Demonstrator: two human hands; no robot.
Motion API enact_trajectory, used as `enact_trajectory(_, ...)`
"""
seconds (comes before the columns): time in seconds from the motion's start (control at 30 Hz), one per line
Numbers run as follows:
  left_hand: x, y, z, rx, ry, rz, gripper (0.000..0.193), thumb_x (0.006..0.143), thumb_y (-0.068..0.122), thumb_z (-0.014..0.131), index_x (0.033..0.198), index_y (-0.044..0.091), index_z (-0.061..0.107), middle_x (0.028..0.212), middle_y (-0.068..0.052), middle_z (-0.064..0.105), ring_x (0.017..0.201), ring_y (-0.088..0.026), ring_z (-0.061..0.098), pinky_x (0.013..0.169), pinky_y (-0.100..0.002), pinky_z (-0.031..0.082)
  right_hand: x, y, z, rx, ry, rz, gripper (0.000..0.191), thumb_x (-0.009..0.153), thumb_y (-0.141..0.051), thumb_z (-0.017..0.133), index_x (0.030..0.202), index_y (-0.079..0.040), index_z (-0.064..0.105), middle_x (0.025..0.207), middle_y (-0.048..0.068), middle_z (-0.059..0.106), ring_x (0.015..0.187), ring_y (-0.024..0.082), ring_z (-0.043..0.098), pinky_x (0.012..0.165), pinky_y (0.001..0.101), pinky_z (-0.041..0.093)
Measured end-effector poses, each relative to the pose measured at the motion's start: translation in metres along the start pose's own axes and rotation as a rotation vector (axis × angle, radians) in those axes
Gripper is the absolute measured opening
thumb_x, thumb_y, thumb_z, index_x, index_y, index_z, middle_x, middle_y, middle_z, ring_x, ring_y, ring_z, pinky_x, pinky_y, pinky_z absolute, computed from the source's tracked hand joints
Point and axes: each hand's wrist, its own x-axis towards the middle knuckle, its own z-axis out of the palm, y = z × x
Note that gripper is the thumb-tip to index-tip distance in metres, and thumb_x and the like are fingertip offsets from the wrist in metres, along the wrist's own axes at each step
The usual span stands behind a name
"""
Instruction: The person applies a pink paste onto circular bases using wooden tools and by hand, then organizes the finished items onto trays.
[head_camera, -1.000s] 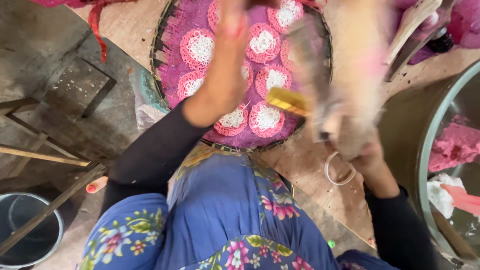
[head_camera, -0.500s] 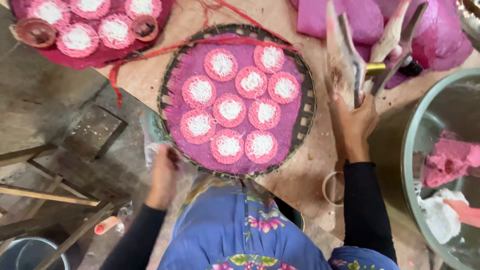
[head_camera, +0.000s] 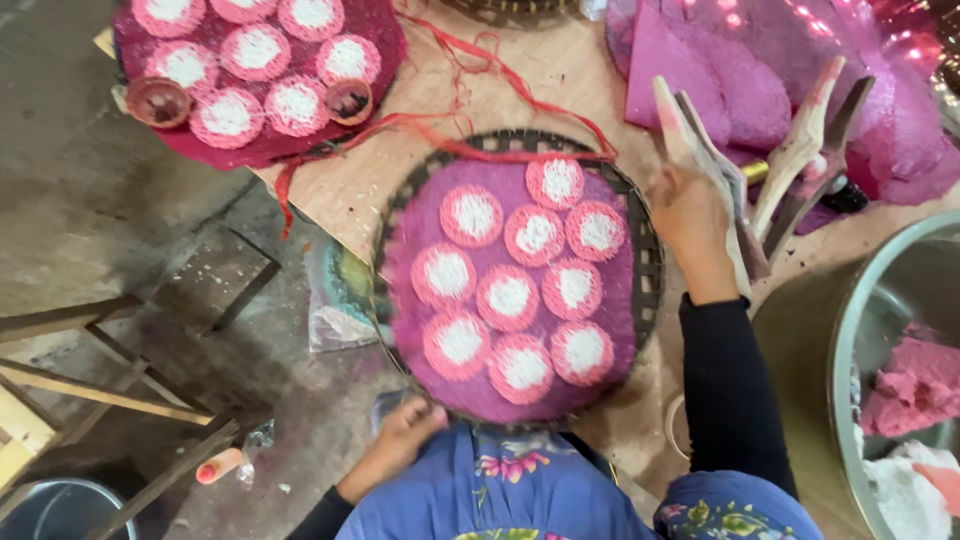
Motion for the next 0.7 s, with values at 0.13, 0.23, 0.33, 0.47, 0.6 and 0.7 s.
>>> enact_trajectory(0.13,-0.005,0.016,-0.019,0.05,0.01,0.161,0.037,0.104,0.041,0.05,0.102,0.007,0.065,0.096,0.001,0.066,0.093,-0.012,0.06,0.086,-0.029,0.048,-0.043,0.017,0.006,-0.05,-0.14,0.203,0.028,0.104,-0.023,0.061,0.126,-0.008,0.07,0.102,0.025,0.069,0.094,0.046,0.066,0.078,0.054,0.051)
enact_trajectory(0.23,0.003,0.056,-0.04,-0.125,0.302,0.183,0.041,0.103,0.045,0.044,0.121,0.012,0.06,0.117,0.005,0.064,0.11,-0.01,0.057,0.098,-0.029,0.041,-0.107,0.036,0.005,0.087,-0.031,0.242,0.034,0.105,-0.023,0.057,0.13,-0.002,0.064,0.119,0.027,0.068,0.11,0.044,0.065,0.093,0.0485,0.051)
enact_trajectory(0.33,0.048,0.096,-0.048,-0.223,0.414,0.227,0.047,0.104,0.044,0.042,0.131,0.009,0.06,0.126,0.005,0.065,0.116,-0.01,0.055,0.103,-0.029,0.04,-0.162,0.052,0.011,0.2,0.031,0.206,0.044,0.109,-0.025,0.056,0.142,0.005,0.057,0.129,0.032,0.064,0.119,0.044,0.063,0.099,0.0456,0.05)
enact_trajectory(0.47,0.085,0.109,-0.044,-0.091,0.62,0.301,0.032,0.104,0.027,0.052,0.119,0.002,0.066,0.112,-0.001,0.067,0.102,-0.01,0.058,0.091,-0.028,0.045,-0.185,0.065,0.024,0.345,-0.106,0.424,0.052,0.103,-0.028,0.058,0.144,0.004,0.055,0.116,0.03,0.07,0.107,0.037,0.071,0.09,0.0404,0.054)
enact_trajectory(0.6,0.065,0.089,-0.033,-0.275,0.535,0.337,0.022,0.107,0.021,0.051,0.105,0.005,0.065,0.098,0.001,0.063,0.089,-0.01,0.057,0.081,-0.028,0.046,-0.178,0.067,0.036,0.537,-0.061,0.296,0.04,0.102,-0.016,0.061,0.134,0.008,0.06,0.114,0.024,0.072,0.101,0.028,0.072,0.086,0.0345,0.055)
enact_trajectory(0.7,0.018,0.053,-0.013,-0.265,0.58,0.288,0.023,0.108,0.022,0.049,0.097,0.006,0.062,0.09,0.001,0.059,0.082,-0.01,0.054,0.074,-0.029,0.044,-0.169,0.062,0.037,0.645,-0.115,0.371,0.034,0.102,-0.009,0.06,0.132,0.005,0.064,0.107,0.015,0.075,0.094,0.018,0.07,0.083,0.0303,0.053)
